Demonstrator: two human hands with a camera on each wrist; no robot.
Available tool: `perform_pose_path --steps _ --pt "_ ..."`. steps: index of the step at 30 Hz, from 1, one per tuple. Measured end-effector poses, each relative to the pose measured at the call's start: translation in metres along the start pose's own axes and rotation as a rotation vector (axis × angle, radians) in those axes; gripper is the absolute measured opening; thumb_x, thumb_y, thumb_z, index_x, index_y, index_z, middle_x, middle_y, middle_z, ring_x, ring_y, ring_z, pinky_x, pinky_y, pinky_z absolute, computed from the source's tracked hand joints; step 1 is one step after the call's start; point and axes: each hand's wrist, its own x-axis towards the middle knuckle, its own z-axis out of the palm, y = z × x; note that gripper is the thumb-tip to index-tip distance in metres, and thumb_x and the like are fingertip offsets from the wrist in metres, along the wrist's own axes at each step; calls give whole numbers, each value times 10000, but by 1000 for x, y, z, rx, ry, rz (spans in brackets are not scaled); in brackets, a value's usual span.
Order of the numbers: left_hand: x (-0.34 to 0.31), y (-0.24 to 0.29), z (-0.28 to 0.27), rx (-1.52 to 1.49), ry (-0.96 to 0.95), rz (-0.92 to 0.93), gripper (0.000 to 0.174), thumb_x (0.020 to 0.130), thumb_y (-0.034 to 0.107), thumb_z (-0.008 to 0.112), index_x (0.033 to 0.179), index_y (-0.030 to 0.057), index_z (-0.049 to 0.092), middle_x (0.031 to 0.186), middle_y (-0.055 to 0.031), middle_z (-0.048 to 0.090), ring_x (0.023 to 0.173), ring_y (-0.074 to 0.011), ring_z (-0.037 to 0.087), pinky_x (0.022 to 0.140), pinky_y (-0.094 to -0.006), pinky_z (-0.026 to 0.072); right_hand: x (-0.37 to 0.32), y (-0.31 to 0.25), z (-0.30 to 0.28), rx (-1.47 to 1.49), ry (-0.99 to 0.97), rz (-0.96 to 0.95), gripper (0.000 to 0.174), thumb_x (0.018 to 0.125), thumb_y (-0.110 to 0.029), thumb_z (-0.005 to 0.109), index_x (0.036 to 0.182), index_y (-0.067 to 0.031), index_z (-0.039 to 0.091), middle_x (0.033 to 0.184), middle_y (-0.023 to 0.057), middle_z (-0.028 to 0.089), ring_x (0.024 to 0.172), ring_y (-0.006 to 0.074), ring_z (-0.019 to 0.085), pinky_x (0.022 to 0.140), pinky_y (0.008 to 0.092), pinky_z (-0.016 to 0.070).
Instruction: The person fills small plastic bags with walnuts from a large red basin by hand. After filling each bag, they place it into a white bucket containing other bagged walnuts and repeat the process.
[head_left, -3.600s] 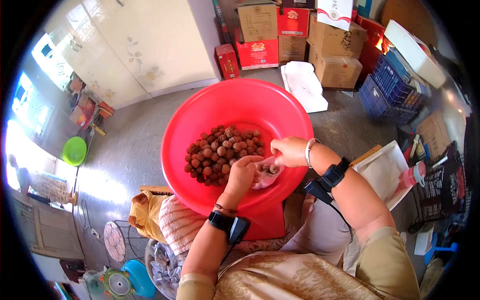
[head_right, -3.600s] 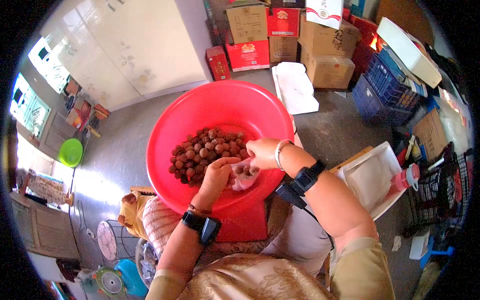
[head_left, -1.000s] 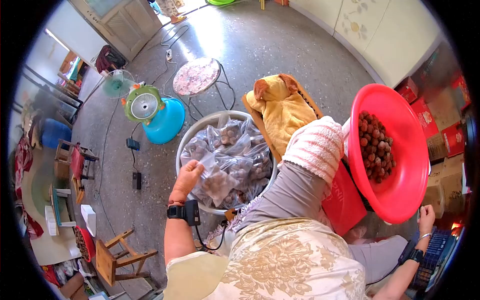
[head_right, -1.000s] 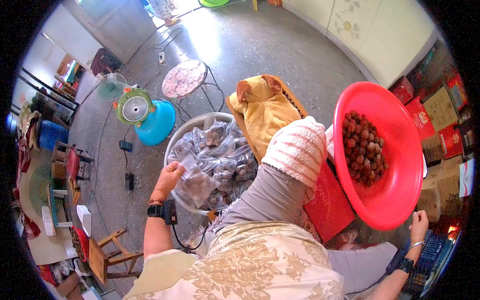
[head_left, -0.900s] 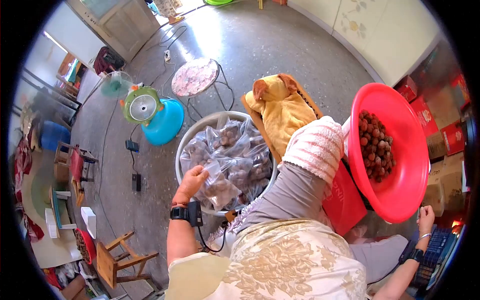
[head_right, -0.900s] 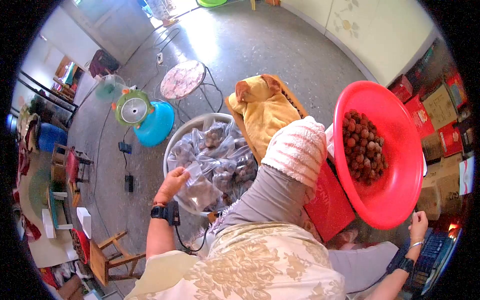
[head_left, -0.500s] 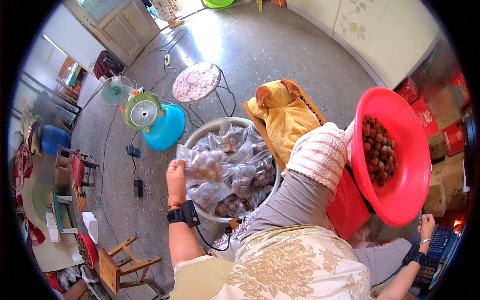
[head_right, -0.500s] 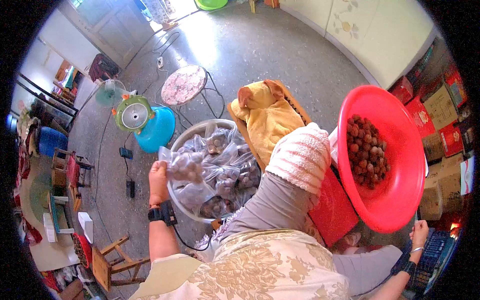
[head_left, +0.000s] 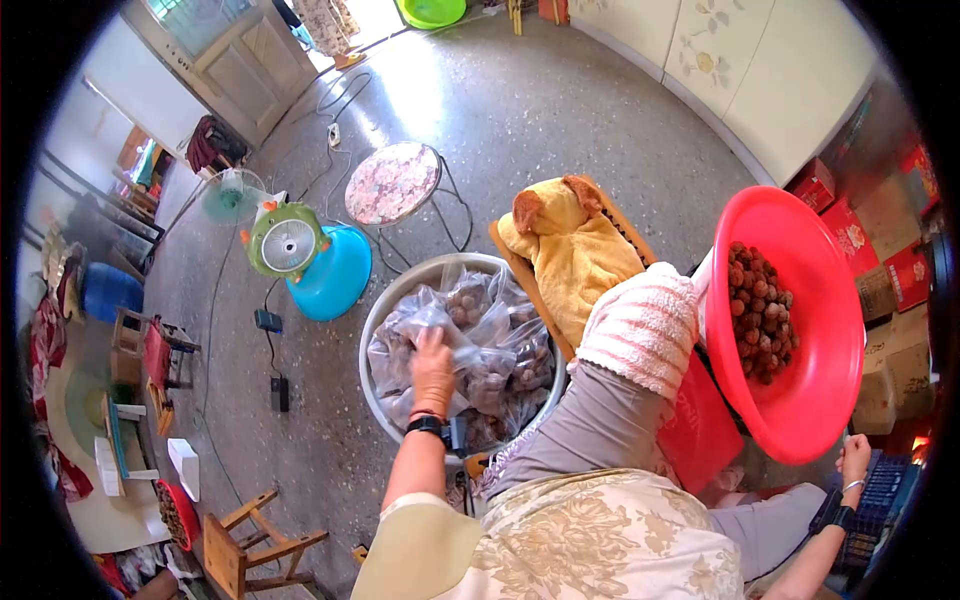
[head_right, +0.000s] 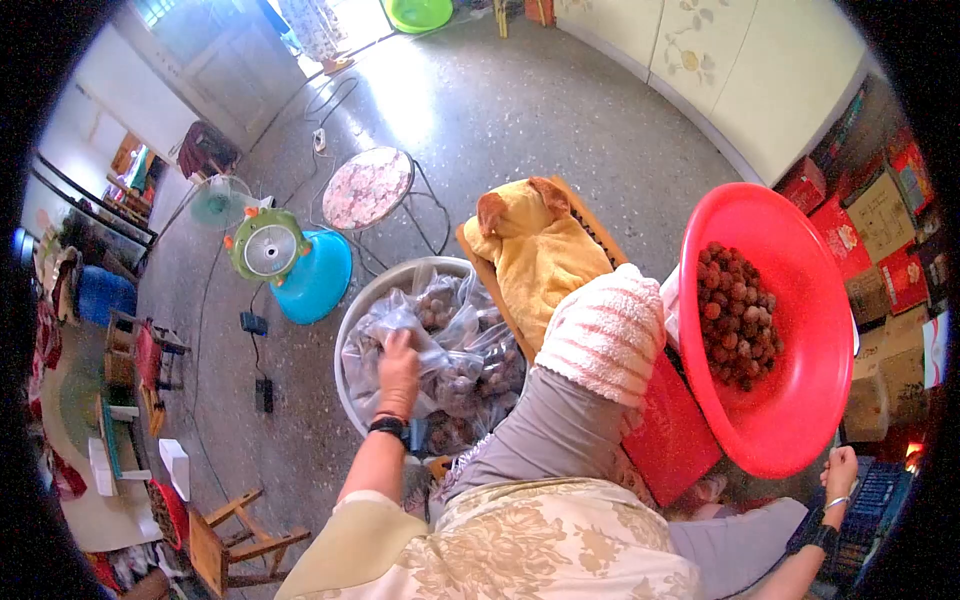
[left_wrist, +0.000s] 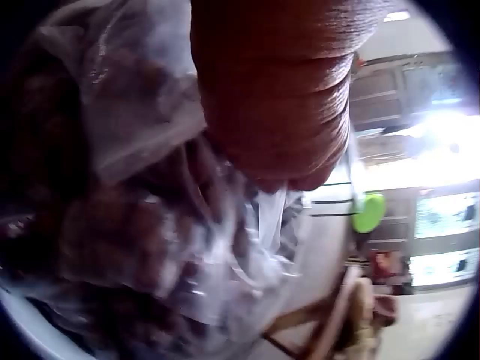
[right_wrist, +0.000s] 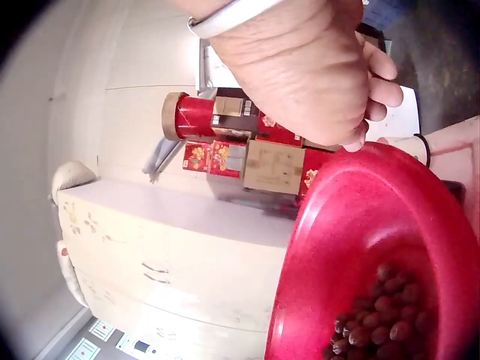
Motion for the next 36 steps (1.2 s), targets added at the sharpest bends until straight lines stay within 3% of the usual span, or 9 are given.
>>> perform_pose_path --steps 4,15,20,23,27,28,32,34,36 --pt "-8 9 34 -11 -28 -121 72 860 11 623 892 63 585 1587 -152 446 1503 -449 316 1117 -579 388 -2 1 -1 -33 8 10 180 1037 -172 536 873 -102 514 642 27 541 391 113 496 328 273 359" --pt "42 -33 39 5 -110 -43 111 813 -23 611 872 69 593 1552 -152 486 1508 -417 327 1135 -523 404 -7 -1 4 19 -12 -9 216 1031 -170 561 832 -110 500 624 29 530 375 125 491 314 283 347" --pt "49 -40 48 -127 -54 -43 78 879 -16 574 914 43 613 1501 -233 510 1450 -518 343 1192 -537 341 -7 2 4 6 -15 7 228 1022 -181 580 829 -89 501 625 30 533 385 118 490 327 275 350" --pt "27 -27 71 -146 30 -65 47 859 42 655 896 45 625 1507 -254 494 1439 -575 318 1204 -566 299 -9 0 5 24 -30 16 221 1014 -182 587 830 -86 513 625 33 538 382 123 491 325 278 350" --pt "22 0 55 -56 -135 -234 129 882 232 739 920 121 686 1520 -189 509 1468 -459 369 1150 -582 332 -11 -7 7 8 -13 3 218 1013 -181 585 830 -83 518 630 34 545 382 125 492 330 277 348" --pt "27 -5 55 -2 -134 -222 163 908 314 727 971 164 713 1518 -149 519 1486 -395 365 1107 -584 349 -11 -8 9 -5 -6 4 221 1015 -184 584 830 -85 514 628 31 542 386 122 492 336 280 351" --pt "50 -9 22 86 -24 -367 328 937 385 685 1210 203 682 1572 -162 445 1531 -364 276 1123 -597 334 -16 -12 8 26 -15 25 210 1008 -182 591 836 -84 522 634 35 548 395 125 507 348 285 362" --pt "62 -11 21 173 -14 -788 604 956 470 630 1495 235 493 1637 -202 314 1530 -426 243 1168 -628 286 -21 -16 7 17 5 43 207 1007 -179 593 838 -83 522 637 36 552 398 125 509 349 284 364" --pt "57 -41 45 185 -184 -762 686 964 506 596 1564 259 373 1660 -209 241 1525 -465 217 1175 -653 262 -22 -17 8 30 11 47 205 1004 -175 594 836 -84 519 638 41 560 393 126 510 342 285 360"
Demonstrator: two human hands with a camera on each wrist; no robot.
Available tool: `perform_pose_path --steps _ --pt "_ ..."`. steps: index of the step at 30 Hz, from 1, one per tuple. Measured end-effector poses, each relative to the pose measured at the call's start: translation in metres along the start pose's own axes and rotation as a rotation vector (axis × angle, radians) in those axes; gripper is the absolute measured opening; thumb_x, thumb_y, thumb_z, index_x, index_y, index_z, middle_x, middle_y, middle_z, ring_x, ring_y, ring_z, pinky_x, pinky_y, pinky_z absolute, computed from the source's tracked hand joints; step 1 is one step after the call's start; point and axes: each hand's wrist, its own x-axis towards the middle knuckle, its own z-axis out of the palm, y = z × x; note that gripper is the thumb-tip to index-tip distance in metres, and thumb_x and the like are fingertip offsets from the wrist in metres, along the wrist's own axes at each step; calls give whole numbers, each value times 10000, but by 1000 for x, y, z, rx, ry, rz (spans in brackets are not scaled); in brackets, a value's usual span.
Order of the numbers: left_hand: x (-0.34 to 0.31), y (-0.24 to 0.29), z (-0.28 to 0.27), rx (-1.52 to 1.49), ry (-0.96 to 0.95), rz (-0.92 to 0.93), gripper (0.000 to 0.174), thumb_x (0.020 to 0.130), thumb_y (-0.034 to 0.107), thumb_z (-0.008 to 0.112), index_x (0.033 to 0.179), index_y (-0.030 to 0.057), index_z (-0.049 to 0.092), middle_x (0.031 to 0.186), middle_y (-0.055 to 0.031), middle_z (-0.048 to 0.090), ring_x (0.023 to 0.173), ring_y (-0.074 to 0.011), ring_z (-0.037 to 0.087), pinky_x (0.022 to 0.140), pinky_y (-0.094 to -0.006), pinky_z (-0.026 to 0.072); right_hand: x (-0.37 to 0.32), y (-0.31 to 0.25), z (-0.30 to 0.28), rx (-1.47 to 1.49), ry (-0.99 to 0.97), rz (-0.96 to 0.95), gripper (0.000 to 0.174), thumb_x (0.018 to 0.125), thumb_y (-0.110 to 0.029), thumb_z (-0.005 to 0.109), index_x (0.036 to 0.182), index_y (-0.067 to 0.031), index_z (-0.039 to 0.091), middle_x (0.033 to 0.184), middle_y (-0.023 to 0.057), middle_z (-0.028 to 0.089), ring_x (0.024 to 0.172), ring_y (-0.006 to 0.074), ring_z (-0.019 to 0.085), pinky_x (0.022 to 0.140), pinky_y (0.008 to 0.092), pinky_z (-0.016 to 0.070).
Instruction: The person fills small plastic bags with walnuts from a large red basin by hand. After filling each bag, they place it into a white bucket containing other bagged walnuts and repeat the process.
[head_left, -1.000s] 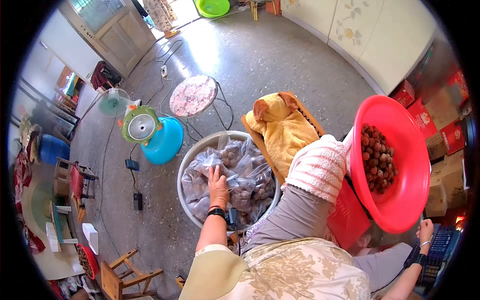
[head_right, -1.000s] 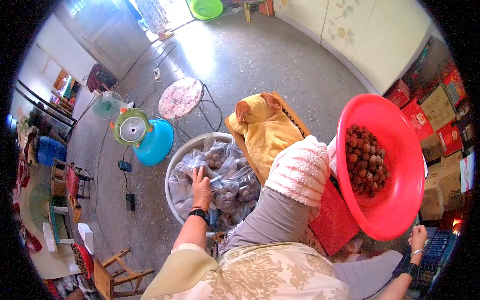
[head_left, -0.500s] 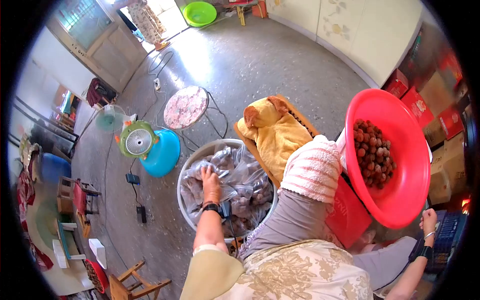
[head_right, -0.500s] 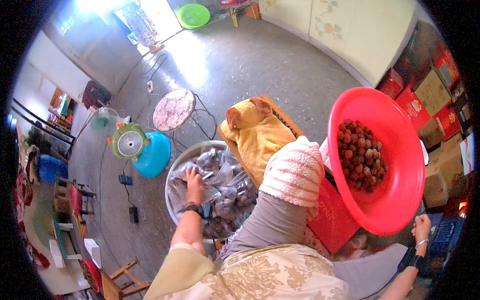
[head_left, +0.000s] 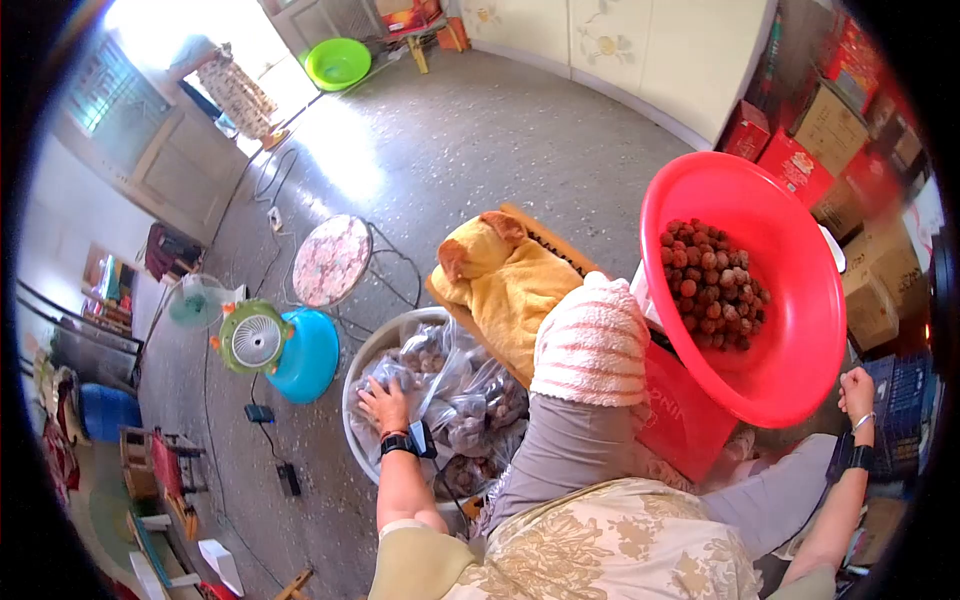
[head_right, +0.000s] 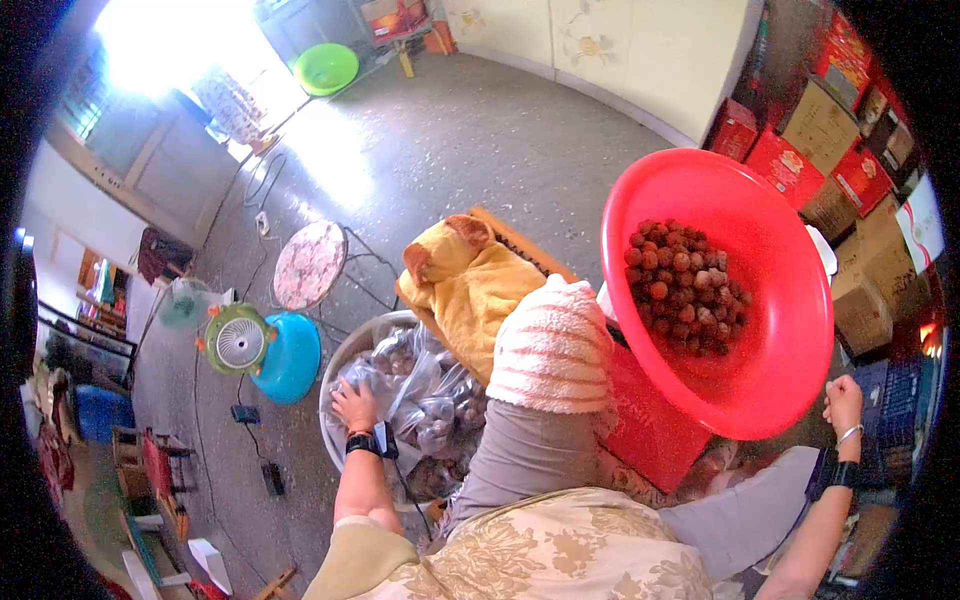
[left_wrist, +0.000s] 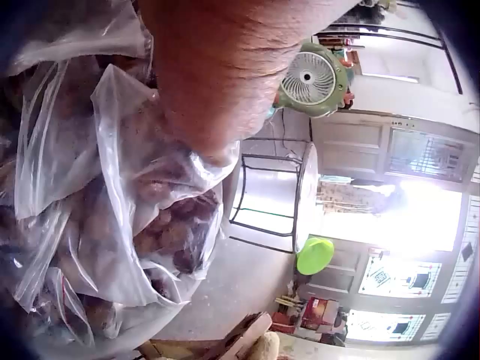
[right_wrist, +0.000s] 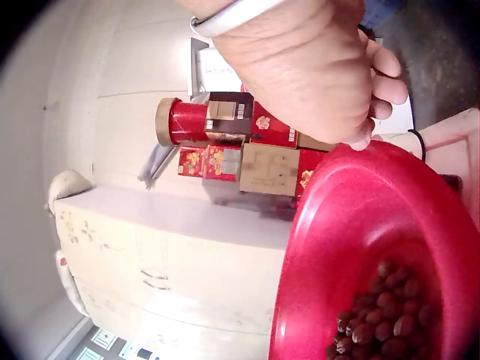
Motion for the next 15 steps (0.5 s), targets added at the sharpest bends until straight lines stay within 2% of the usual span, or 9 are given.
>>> perform_pose_path --steps 1,2,6,9,10,12,13,14,15 --pt "7 -2 11 81 -139 18 774 971 542 563 1632 284 253 1682 -216 169 1520 -504 192 1182 -679 238 1 3 -1 6 14 7 205 1004 -175 594 836 -84 519 638 41 560 393 126 510 342 285 360" --pt "3 5 8 98 -168 24 758 980 558 527 1633 291 250 1683 -239 130 1502 -564 165 1167 -701 241 4 8 -2 11 3 9 207 1003 -177 595 834 -85 517 636 42 560 389 126 509 336 285 357" --pt "7 0 4 130 -214 45 756 984 558 524 1635 307 234 1675 -270 111 1502 -568 161 1167 -696 246 5 10 -2 35 12 40 217 998 -162 600 820 -79 508 624 34 547 381 122 491 331 282 358" --pt "19 -8 16 274 -198 133 762 985 570 514 1641 322 216 1690 -232 134 1487 -555 211 1180 -684 217 9 4 0 70 -16 54 221 993 -156 615 813 -80 513 618 26 521 402 132 481 340 296 344" --pt "14 2 5 249 -192 120 667 1000 546 498 1602 298 355 1708 -144 172 1475 -534 254 1169 -689 223 8 5 0 115 -35 63 210 990 -152 620 820 -82 519 616 24 514 408 136 478 343 300 340" --pt "7 14 -20 379 -288 301 416 1033 439 451 1399 348 625 1679 -37 314 1465 -513 293 1133 -691 282 -4 -8 6 151 2 77 217 970 -137 648 783 -86 551 632 15 530 450 132 484 359 313 365" --pt "14 5 -12 435 -293 364 396 1031 417 454 1390 390 621 1667 -59 338 1451 -500 335 1112 -679 333 -16 -31 6 133 0 114 234 967 -150 664 766 -84 564 648 9 546 486 129 511 391 308 411" --pt "15 1 -6 638 -274 507 382 1021 398 485 1371 368 637 1658 -64 353 1434 -504 364 1073 -678 384 -26 -46 7 3 47 86 226 967 -166 677 781 -83 578 663 1 563 530 126 545 451 301 465" --pt "34 -22 26 568 -160 501 351 1021 385 500 1326 344 667 1647 -78 362 1414 -525 383 1050 -672 409 -33 -52 5 77 59 103 203 967 -176 684 805 -80 608 677 -3 581 556 127 568 500 303 500"
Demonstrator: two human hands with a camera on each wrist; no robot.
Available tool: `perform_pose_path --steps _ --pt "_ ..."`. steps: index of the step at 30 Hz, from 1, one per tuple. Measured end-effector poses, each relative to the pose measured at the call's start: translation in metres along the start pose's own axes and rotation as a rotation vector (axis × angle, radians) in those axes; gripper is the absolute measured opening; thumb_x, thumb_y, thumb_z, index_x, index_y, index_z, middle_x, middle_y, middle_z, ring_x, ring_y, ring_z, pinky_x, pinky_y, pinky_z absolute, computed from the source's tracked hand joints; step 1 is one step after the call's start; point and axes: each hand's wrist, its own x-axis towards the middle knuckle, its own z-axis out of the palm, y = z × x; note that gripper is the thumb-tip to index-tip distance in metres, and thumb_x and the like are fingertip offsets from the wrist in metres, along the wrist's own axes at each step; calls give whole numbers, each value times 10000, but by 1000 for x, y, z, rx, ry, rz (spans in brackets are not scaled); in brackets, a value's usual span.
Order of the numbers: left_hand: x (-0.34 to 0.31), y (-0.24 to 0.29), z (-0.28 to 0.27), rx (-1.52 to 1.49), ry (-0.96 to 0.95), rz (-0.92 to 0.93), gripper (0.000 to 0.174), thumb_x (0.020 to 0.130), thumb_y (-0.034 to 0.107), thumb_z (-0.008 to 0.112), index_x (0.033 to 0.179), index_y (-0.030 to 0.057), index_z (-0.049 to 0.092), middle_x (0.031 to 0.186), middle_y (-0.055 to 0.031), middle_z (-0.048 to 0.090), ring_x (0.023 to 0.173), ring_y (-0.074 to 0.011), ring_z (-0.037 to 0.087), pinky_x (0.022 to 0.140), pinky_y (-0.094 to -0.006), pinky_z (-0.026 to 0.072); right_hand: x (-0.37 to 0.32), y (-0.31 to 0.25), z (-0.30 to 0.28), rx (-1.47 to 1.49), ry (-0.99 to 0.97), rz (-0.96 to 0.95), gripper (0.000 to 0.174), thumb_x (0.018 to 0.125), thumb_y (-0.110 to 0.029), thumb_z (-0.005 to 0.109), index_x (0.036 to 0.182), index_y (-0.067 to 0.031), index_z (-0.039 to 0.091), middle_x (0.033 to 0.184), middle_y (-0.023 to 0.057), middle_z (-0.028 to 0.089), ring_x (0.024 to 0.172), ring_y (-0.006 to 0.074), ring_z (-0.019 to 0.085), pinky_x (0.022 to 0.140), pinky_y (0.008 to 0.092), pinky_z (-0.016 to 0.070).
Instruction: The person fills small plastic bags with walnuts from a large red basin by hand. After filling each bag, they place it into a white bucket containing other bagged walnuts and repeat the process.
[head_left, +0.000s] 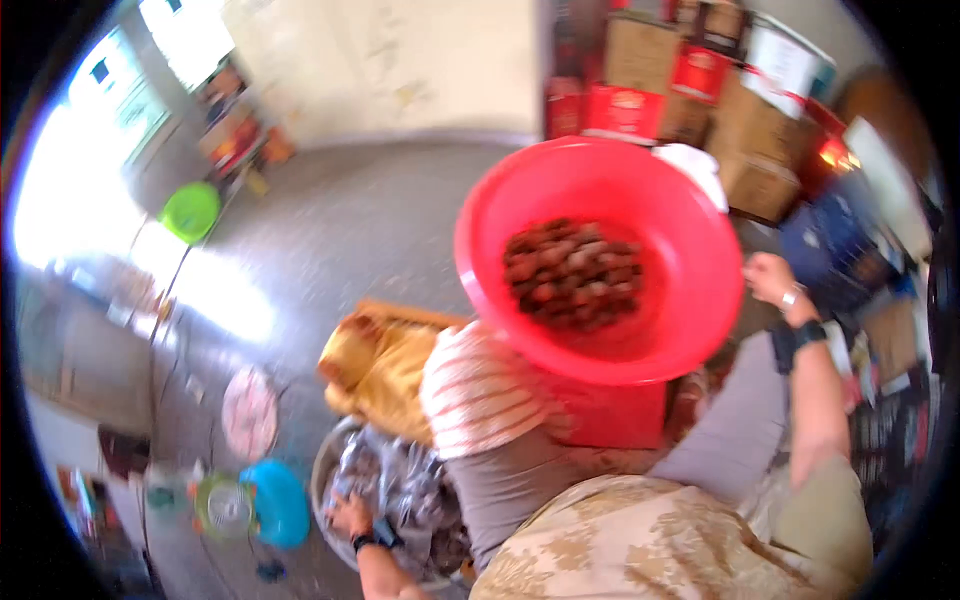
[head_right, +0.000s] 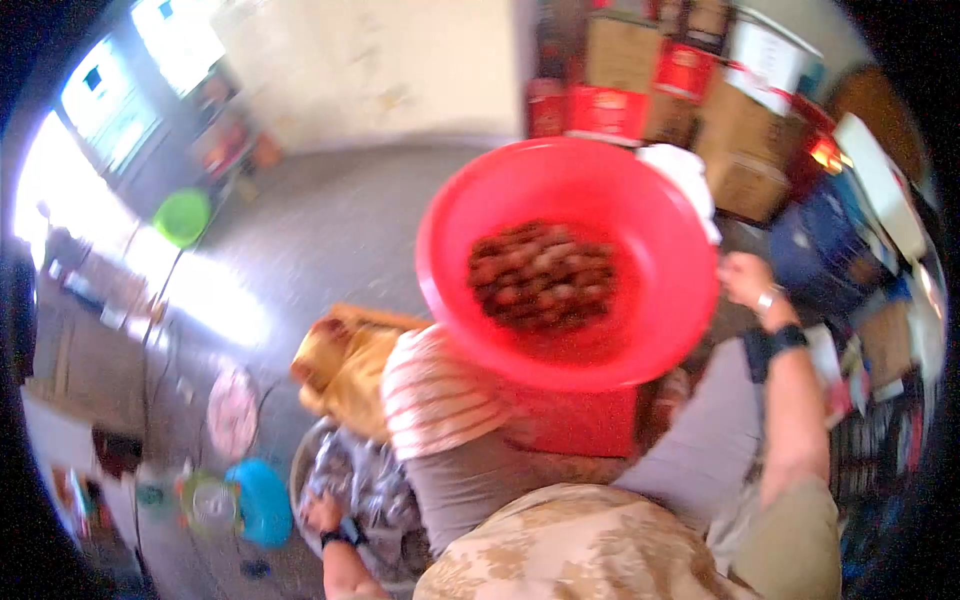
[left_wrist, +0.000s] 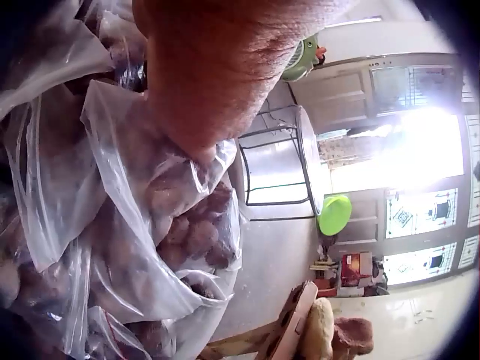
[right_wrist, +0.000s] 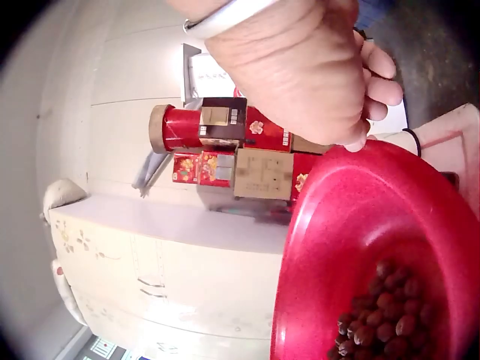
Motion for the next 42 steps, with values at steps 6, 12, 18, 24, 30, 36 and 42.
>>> perform_pose_path --steps 6,12,18,24,30,36,42 --pt "-17 53 -57 -195 88 -295 811 927 285 693 1618 156 288 1526 -278 437 1338 -436 509 1089 -525 448 -17 -17 -32 127 88 -79 186 952 -208 677 875 -39 662 732 52 681 559 146 655 500 315 525" --pt "-22 139 -111 -429 401 -99 793 925 226 673 1611 128 289 1536 -250 428 1348 -407 499 1102 -492 432 -79 36 -134 128 243 15 210 956 -223 688 880 -30 657 736 49 672 562 141 646 482 297 506" --pt "-27 193 -165 -799 434 174 776 923 168 652 1604 100 289 1545 -221 418 1357 -377 489 1116 -458 417 -132 190 -160 -408 312 233 279 879 -290 733 779 -30 730 819 192 734 705 334 710 738 441 563" --pt "-9 225 -205 -1336 213 520 760 921 109 632 1597 72 289 1554 -192 409 1367 -348 480 1130 -425 401 -161 268 -111 -476 185 320 390 833 -435 744 966 -71 790 1037 201 755 1017 366 711 906 451 548" --pt "-4 232 -248 -1553 76 752 700 894 -52 542 1556 1 320 1513 -128 428 1353 -243 464 1108 -331 402 -139 298 -91 -663 37 293 292 838 -325 702 939 -69 802 1019 210 752 996 375 719 920 453 561" --pt "-73 264 -319 -1644 -115 694 636 946 -23 579 1545 73 389 1528 -118 448 1276 -203 522 980 -322 486 -134 322 -82 -624 199 211 232 846 -219 650 881 -23 770 966 228 738 941 416 700 891 470 555" --pt "-117 297 -373 -1550 -128 695 586 976 47 612 1528 113 425 1476 -125 494 1123 -175 613 836 -299 552 -128 291 -117 -528 555 154 184 887 -154 591 880 -10 705 907 247 710 882 434 685 810 486 535"
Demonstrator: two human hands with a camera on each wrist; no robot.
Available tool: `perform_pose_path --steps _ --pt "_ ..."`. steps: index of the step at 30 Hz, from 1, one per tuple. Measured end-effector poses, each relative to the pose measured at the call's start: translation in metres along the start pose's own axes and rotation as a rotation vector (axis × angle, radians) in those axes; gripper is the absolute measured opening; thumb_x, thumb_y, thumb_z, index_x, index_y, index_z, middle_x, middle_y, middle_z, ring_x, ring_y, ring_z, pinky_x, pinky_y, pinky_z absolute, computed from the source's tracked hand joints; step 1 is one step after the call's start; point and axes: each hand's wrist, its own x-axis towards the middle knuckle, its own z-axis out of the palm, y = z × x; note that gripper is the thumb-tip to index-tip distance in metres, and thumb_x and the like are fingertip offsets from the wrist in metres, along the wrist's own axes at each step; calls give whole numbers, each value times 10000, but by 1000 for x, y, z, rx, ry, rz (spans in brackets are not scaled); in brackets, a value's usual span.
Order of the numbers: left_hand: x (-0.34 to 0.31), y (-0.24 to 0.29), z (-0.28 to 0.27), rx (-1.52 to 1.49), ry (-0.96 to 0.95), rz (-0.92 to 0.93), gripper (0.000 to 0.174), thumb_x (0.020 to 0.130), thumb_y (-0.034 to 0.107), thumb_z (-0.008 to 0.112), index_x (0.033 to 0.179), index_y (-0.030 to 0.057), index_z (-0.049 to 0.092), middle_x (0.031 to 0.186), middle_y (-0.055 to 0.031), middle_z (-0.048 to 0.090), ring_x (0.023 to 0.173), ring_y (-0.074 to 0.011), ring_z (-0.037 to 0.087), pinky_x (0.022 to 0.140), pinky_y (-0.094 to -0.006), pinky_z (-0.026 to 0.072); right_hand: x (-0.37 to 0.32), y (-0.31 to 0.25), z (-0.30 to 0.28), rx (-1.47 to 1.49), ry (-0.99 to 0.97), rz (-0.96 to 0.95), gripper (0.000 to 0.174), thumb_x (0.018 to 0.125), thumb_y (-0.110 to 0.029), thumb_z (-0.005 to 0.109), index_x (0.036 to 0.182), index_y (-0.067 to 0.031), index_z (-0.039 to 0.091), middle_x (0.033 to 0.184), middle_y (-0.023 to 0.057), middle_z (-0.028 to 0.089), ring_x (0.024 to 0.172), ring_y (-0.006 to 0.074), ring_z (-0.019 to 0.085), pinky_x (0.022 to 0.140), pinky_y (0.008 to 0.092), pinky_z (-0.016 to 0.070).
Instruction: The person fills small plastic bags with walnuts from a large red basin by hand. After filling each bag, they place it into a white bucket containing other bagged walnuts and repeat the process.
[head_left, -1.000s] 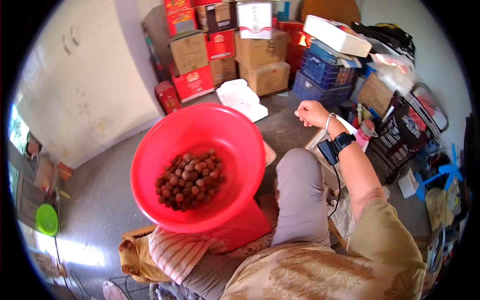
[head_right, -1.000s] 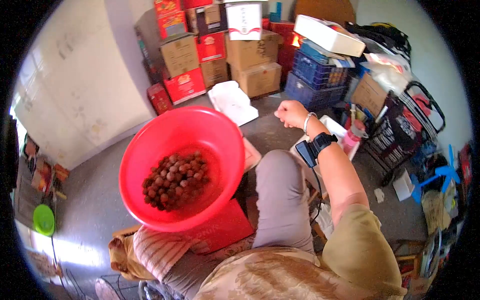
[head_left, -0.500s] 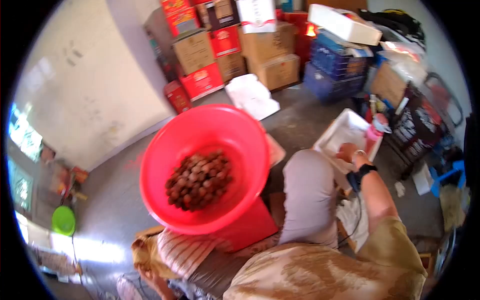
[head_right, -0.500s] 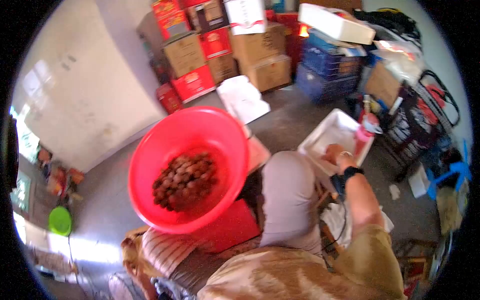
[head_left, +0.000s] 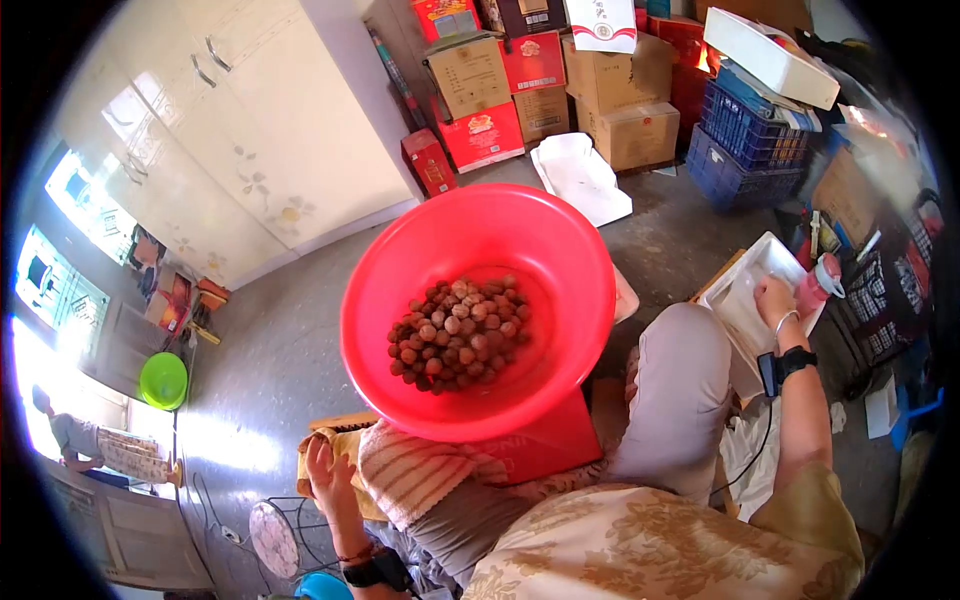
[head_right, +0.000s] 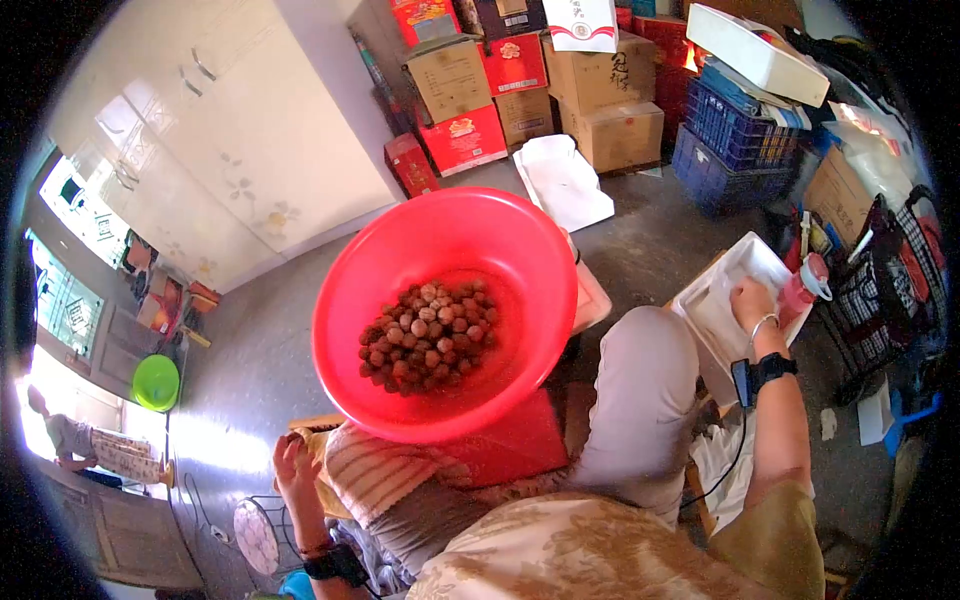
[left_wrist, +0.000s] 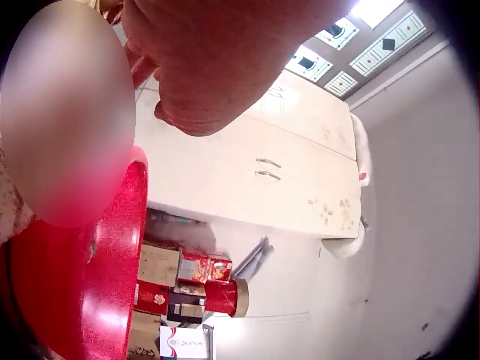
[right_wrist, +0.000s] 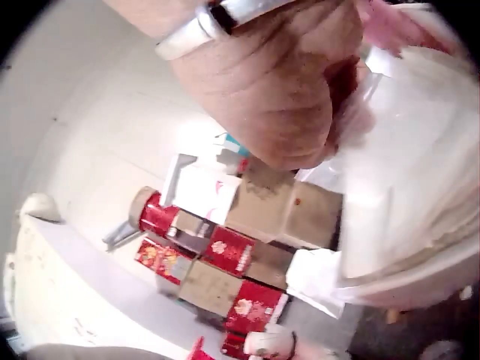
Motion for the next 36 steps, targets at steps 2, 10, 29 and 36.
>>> perform_pose_path --steps 2,10,29,36 --pt "6 15 15 -16 -3 -3 561 982 56 612 1513 90 435 1443 -130 521 1067 -168 637 816 -288 558 16 -35 -41 219 90 26 172 912 -152 613 883 1 687 896 245 709 863 426 688 755 474 541" --pt "24 87 139 -17 -474 23 202 1003 65 606 1182 -3 670 973 -67 713 817 -125 659 745 -264 555 31 -289 -140 899 -362 -403 191 879 -193 756 883 -10 702 792 68 693 728 140 632 661 325 517" --pt "26 34 289 -47 -604 -213 152 1002 150 636 981 20 561 827 -76 656 708 -166 695 590 -319 613 -28 -453 -28 774 -682 -600 186 805 -202 765 837 -34 692 835 194 721 798 347 709 731 451 551" --pt "30 30 289 500 -511 184 162 925 111 689 944 15 560 826 -60 663 730 -177 665 638 -326 546 -15 -450 -30 811 -754 -584 236 823 -256 790 802 -41 694 771 157 714 736 288 701 704 425 548"
